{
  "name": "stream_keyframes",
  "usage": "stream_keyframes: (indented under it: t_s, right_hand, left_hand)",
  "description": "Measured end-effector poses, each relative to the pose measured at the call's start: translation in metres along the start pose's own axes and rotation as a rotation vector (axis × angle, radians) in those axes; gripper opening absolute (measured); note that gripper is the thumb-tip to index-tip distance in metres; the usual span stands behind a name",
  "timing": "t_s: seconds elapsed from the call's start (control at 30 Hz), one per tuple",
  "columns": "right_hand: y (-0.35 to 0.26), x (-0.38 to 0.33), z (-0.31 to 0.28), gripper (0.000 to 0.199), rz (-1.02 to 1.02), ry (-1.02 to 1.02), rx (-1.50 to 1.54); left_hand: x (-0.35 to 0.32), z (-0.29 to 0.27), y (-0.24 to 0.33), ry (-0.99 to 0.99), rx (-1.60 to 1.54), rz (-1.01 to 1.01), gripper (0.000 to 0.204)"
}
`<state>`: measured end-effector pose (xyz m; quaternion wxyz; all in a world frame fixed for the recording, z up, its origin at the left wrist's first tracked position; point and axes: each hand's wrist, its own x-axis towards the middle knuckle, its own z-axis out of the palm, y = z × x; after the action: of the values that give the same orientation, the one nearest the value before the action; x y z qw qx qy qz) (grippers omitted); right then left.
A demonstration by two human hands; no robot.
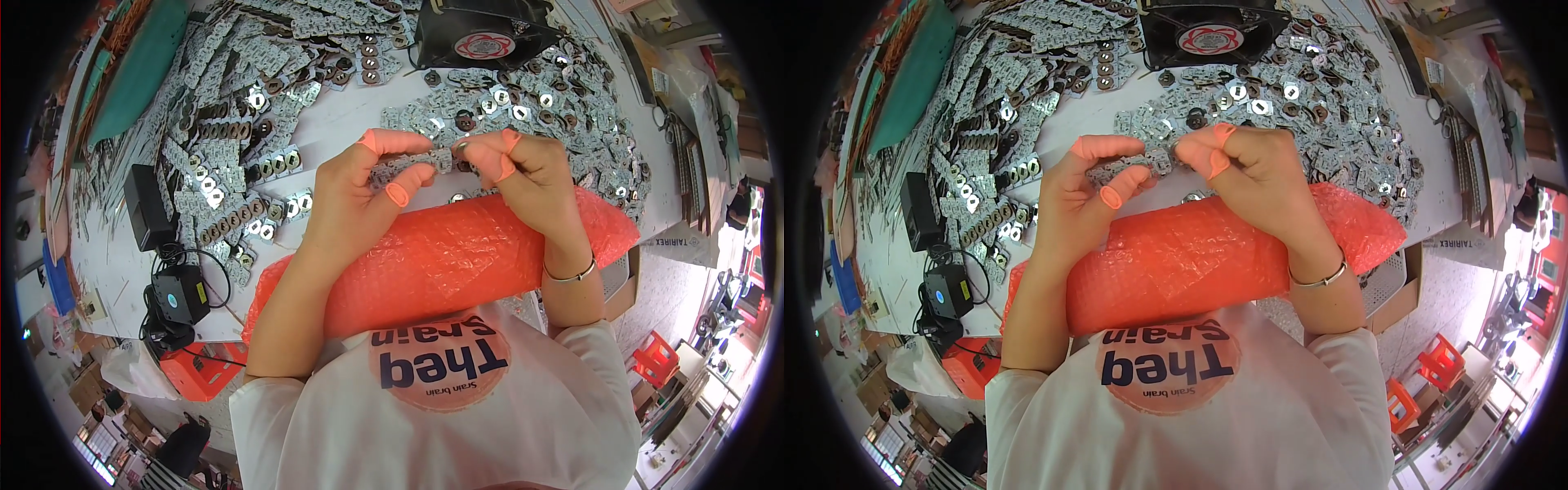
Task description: Manual assembly and inspection of small metal components at a factory workstation.
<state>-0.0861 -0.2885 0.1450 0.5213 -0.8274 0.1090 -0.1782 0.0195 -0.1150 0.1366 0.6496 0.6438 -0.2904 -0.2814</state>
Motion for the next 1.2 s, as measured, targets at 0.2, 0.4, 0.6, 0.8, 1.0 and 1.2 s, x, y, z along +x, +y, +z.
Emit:
stream_keyframes:
  t_s: [0.2, 0.4, 0.6, 0.8, 1.0, 1.2]
  right_hand:
    - [-0.014, 0.001, -0.007, 0.015, 0.164, -0.223, 0.186]
    - [-0.018, -0.002, -0.002, 0.018, 0.194, -0.316, 0.298]
    - [-0.019, -0.004, 0.008, 0.020, 0.325, -0.238, 0.568]
    - [-0.011, -0.006, 0.013, 0.017, 0.124, -0.077, 0.286]
    - [-0.008, -0.004, 0.012, 0.018, 0.092, -0.095, 0.198]
    - [-0.011, -0.003, 0.017, 0.017, 0.196, -0.001, 0.315]
  left_hand:
    - [-0.002, -0.001, 0.008, -0.085, -0.285, -0.111, 0.019]
    - [-0.001, -0.007, 0.012, -0.142, -0.375, -0.298, 0.021]
    - [-0.004, 0.000, 0.003, -0.073, -0.418, 0.086, 0.020]
    - [-0.003, 0.005, 0.006, 0.065, 0.179, 0.406, 0.020]
    - [-0.002, 0.009, 0.001, 0.146, 0.374, 0.521, 0.021]
    - [0.001, 0.009, -0.002, 0.118, 0.238, 0.432, 0.021]
